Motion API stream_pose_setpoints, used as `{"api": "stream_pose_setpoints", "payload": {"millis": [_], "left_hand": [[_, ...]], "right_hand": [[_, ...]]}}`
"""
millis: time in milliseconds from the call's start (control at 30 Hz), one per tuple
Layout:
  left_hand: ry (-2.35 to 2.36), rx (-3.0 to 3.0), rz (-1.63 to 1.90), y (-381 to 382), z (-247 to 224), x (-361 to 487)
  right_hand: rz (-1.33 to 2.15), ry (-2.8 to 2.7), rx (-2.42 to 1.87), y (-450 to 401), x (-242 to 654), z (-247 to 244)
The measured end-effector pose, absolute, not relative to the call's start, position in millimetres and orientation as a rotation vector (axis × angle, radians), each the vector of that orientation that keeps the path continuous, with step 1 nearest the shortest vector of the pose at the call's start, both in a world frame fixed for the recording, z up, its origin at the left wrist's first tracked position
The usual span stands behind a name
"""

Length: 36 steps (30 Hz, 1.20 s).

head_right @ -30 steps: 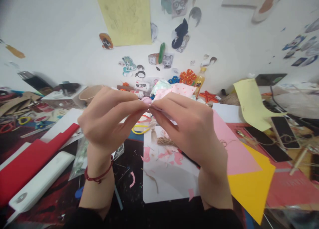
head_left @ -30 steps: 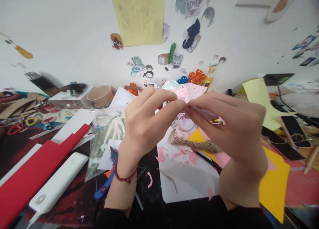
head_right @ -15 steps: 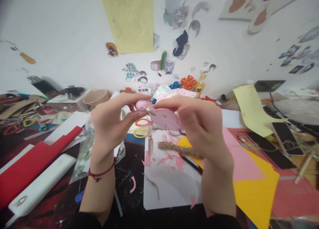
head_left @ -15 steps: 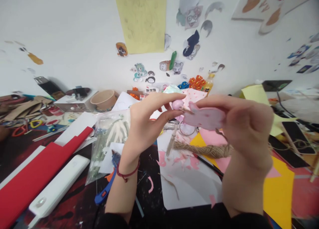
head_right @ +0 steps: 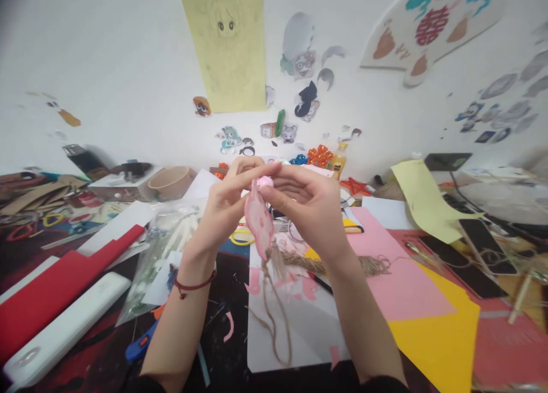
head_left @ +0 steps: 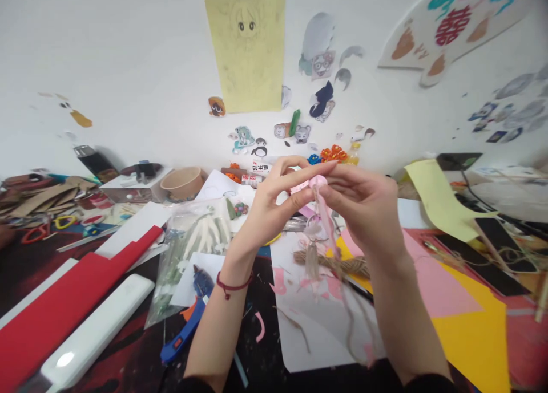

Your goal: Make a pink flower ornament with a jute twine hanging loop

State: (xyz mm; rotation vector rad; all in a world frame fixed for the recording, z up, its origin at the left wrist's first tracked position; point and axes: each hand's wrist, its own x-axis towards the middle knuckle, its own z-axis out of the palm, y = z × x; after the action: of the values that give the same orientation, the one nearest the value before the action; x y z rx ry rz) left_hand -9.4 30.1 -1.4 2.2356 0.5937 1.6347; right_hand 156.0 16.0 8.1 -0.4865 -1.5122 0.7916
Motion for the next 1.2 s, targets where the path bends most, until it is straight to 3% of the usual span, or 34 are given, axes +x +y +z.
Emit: {"api": "stream_pose_setpoints", "payload": {"millis": [267, 500, 833, 1200], "left_hand": [[0.613, 2.215, 1.680, -2.7, 21.1, -29.8], [0.950, 2.488, 1.830, -40.9, 34.9, -25.2], [0.984, 2.464, 1.889, -35.4, 30.1, -19.6], [0.964, 2.513, 1.874, -39.6, 28.4, -11.9]], "right_hand": [[0.670, -1.448, -0.479, 16.3, 156.7, 4.9], [0.627, -1.478, -0.420, 19.3, 155.6, 2.8], [0.680, -1.469, -0.377, 18.0, 154.7, 3.6], [0.400, -1.536, -0.331, 13.5, 156.8, 6.7]]}}
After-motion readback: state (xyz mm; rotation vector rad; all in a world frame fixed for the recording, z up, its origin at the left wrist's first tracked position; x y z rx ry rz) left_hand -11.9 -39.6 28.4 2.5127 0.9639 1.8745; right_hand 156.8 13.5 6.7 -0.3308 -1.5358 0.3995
